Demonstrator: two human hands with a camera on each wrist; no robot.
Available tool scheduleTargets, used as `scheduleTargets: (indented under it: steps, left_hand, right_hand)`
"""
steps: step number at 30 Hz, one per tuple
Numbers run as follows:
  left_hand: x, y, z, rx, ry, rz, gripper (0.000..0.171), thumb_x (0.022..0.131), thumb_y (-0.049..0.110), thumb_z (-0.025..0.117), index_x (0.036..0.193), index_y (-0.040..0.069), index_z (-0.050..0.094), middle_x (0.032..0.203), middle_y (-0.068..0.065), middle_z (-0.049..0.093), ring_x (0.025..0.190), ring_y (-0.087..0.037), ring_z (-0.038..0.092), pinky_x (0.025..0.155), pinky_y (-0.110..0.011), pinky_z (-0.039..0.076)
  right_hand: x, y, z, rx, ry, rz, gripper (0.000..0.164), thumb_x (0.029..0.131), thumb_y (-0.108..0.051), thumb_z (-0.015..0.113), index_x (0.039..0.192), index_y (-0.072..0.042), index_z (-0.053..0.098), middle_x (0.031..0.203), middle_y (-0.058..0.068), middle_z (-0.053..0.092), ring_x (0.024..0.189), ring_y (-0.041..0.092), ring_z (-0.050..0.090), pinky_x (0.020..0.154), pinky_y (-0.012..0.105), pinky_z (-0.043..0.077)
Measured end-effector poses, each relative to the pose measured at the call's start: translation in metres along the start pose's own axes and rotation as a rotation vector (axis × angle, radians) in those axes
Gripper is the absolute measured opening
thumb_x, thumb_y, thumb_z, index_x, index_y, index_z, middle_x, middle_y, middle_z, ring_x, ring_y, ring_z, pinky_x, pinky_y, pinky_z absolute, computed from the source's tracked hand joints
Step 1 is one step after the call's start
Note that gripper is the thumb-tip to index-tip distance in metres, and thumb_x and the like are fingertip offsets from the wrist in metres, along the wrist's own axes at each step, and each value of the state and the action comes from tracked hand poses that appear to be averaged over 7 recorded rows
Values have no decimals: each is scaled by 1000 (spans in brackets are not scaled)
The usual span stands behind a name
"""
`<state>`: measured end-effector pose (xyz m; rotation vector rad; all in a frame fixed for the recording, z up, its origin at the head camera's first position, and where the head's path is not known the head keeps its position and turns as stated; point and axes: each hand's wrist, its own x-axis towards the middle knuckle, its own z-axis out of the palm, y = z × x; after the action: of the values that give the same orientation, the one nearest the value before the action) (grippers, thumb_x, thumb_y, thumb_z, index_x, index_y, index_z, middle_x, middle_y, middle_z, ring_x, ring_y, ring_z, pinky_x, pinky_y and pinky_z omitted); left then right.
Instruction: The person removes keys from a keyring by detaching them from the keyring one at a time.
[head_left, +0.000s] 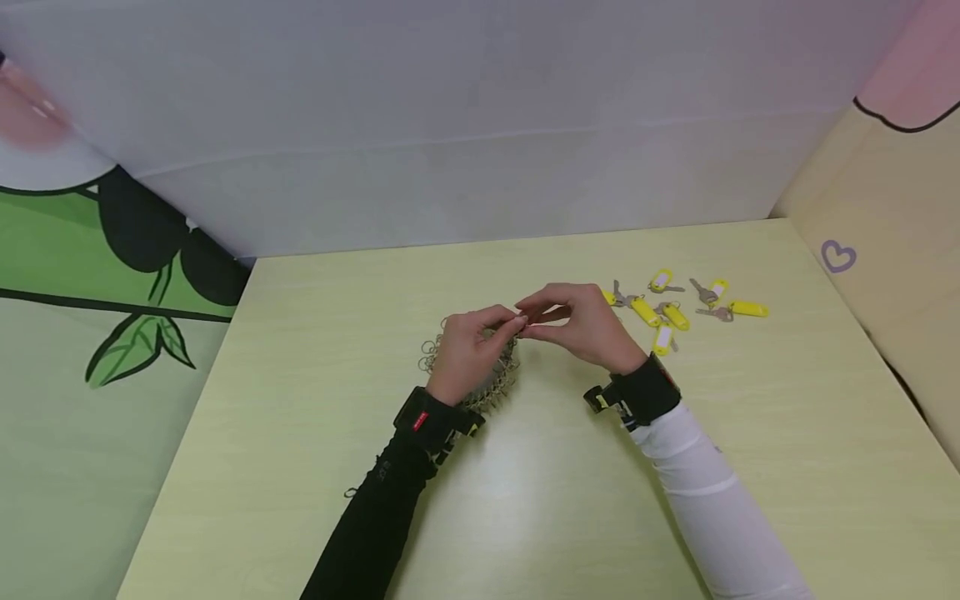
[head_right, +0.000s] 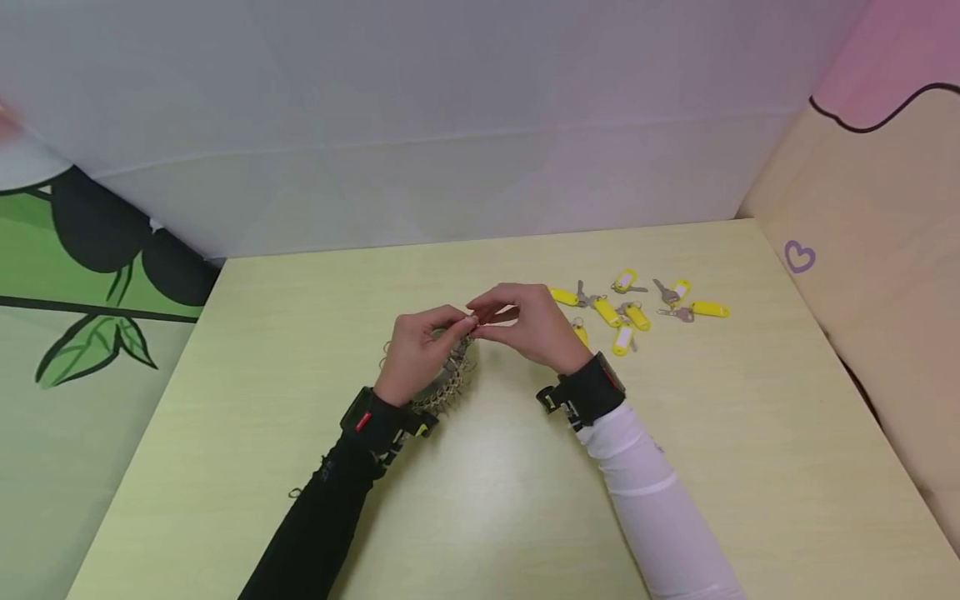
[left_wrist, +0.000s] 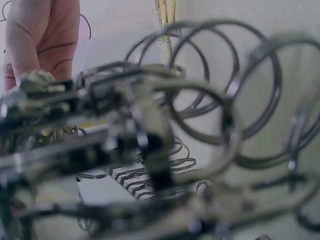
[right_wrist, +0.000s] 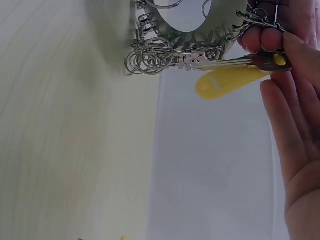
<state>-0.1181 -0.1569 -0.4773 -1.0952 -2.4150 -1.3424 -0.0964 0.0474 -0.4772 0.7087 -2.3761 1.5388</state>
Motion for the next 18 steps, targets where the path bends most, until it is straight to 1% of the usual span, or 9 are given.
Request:
scheduleTargets:
  steps: [2, 5, 8, 10, 13, 17, 18]
  left_hand:
    - [0, -1, 1, 0, 4, 6, 21, 98, 30, 59, 96, 16, 75, 84, -3, 75, 59, -10, 52, 58, -36, 46]
    - [1, 0, 1, -3, 14, 8, 22, 98, 30, 60, 95, 15, 75, 83, -3, 76, 56, -13, 49, 57, -35, 45]
    - [1, 0, 0, -10, 10, 6, 22, 98, 30, 60, 95, 15, 75, 83, -4, 76, 54, -16, 48, 57, -35, 45]
    - [1, 0, -1, -13, 3, 2, 22, 98, 29, 60, 95, 14, 75, 84, -4, 76, 56, -14, 50, 58, -35, 46]
    - [1, 0, -1, -15, -3, 1, 21, 98, 29, 60, 96, 14, 75, 84, -4, 76, 60, -11, 53, 59, -37, 48]
    - [2, 1, -1, -14, 11, 4, 19, 97, 27, 62, 94, 13, 75, 82, -4, 75, 63, -9, 55, 59, -33, 48]
    - [2, 1, -1, -12, 17, 4, 18, 96, 26, 62, 93, 13, 75, 81, -4, 75, 62, -9, 54, 59, -32, 47]
  right_hand:
    - [0, 0, 0, 1, -6, 14, 33, 80, -9, 80, 112, -12, 73, 102, 7, 74, 94, 11, 67, 81, 37, 60]
    - [-1, -11, -2, -7, -39, 40, 32, 82, -6, 77, 113, -6, 72, 105, 12, 74, 95, 14, 67, 81, 40, 60]
    - [-1, -24, -4, -15, -67, 57, 28, 84, -5, 75, 112, -2, 72, 105, 15, 75, 93, 16, 68, 80, 42, 60]
    - [0, -29, -4, -11, -71, 57, 27, 84, -3, 74, 111, -2, 72, 104, 16, 75, 92, 17, 68, 79, 42, 60]
    - [0, -15, -2, 4, -52, 24, 28, 83, -6, 76, 111, -7, 73, 104, 11, 75, 93, 12, 68, 79, 37, 61]
    - [1, 2, 2, 26, -15, -3, 29, 81, -9, 79, 109, -12, 74, 103, 6, 75, 93, 6, 67, 79, 32, 60]
    - [0, -2, 1, 30, -12, -3, 30, 81, -8, 78, 110, -10, 73, 103, 9, 75, 93, 9, 68, 80, 35, 61]
